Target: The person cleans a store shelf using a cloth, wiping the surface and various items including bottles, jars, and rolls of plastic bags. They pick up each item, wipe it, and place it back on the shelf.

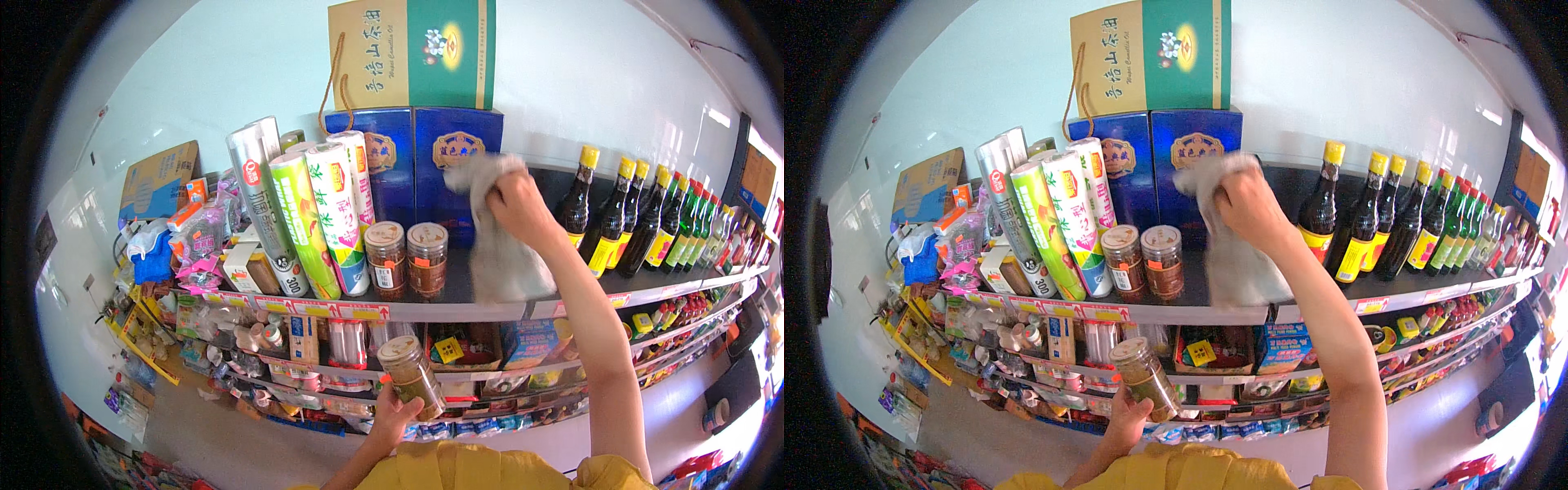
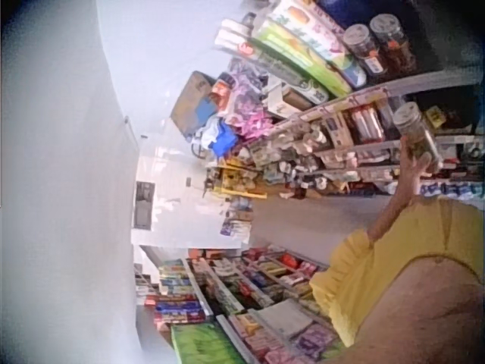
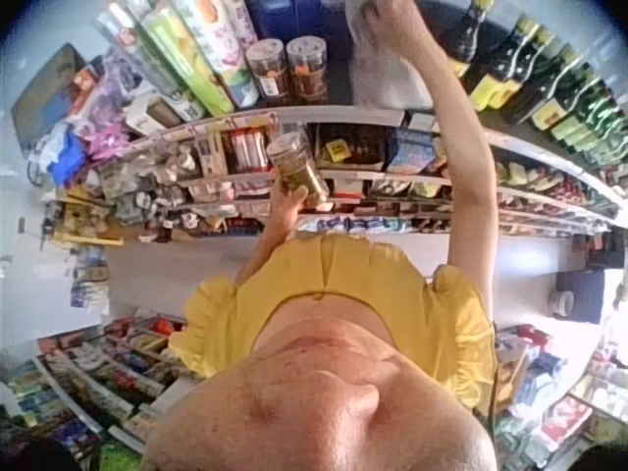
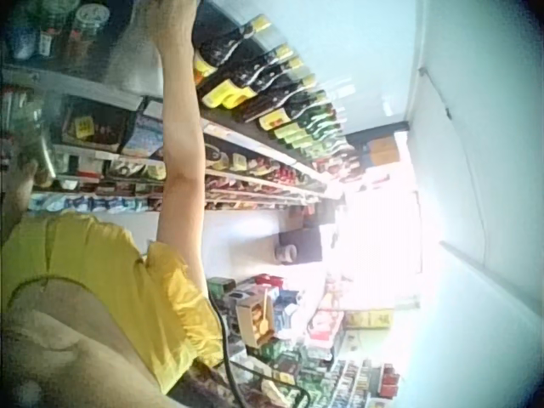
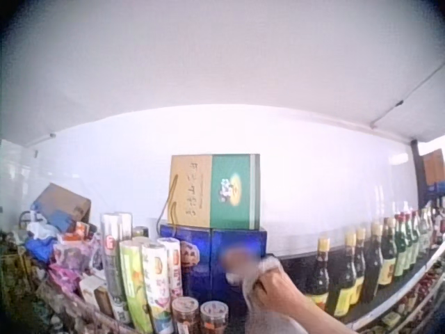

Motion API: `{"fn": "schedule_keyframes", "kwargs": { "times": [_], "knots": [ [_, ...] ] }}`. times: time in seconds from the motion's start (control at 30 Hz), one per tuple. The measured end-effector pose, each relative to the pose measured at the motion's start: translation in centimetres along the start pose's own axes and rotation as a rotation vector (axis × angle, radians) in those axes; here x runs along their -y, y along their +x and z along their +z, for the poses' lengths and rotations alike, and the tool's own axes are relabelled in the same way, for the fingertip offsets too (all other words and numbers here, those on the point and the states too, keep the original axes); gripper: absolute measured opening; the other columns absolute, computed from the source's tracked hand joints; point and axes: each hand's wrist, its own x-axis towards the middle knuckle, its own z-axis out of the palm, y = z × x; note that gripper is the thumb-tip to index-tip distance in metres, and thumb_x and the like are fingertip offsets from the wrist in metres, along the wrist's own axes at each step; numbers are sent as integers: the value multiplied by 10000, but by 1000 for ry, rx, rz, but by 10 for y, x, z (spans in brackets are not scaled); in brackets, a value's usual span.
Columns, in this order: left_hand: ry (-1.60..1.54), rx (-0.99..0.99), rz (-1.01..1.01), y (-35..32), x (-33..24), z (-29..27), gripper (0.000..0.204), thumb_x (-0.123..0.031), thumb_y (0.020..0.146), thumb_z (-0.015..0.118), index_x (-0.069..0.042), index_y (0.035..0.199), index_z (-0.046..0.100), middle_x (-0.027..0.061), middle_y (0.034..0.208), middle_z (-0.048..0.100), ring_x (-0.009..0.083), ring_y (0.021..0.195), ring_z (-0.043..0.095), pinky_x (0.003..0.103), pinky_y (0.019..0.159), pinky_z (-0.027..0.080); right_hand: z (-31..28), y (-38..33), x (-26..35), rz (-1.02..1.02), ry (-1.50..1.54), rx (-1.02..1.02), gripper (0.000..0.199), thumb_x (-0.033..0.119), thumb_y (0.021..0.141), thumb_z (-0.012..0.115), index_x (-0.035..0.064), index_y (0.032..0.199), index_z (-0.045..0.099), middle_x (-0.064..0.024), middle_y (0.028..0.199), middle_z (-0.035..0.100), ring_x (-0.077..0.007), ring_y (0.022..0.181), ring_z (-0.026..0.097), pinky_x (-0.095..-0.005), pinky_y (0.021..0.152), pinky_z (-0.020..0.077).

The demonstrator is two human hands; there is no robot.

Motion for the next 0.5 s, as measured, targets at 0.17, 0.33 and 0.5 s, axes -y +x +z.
{"fn": "schedule_keyframes", "kwargs": {
  "times": [0.17, 0.33, 0.5],
  "knots": [
    [44, -60, 34, -2, 0, -1, 589, -228, 741, 706, 1, 1171, 375, 99, 1108, 519, 183, 1028, 501, 346, 912, 378, 23, 66, -20, -220, -382, -239, 213, 120, 696, 536, 5, 864, 598, -188, 941, 581, -358, 945, 511, -460, 850, 376],
    [22, -103, 40, -7, 5, -18, 546, -171, 747, 688, -5, 1171, 387, 93, 1116, 519, 179, 1028, 500, 336, 910, 375, 83, -4, -60, -240, -490, 213, 324, 128, 733, 502, 16, 1035, 543, -187, 1092, 528, -325, 1048, 482, -441, 926, 357],
    [111, -144, 58, -10, 0, -26, 537, -179, 753, 685, -1, 1163, 387, 95, 1096, 526, 178, 1010, 510, 338, 905, 379, 91, -64, -68, -456, -306, 383, 358, 53, 758, 455, 50, 1112, 509, -165, 1163, 501, -302, 1064, 486, -430, 925, 377]
  ]
}}
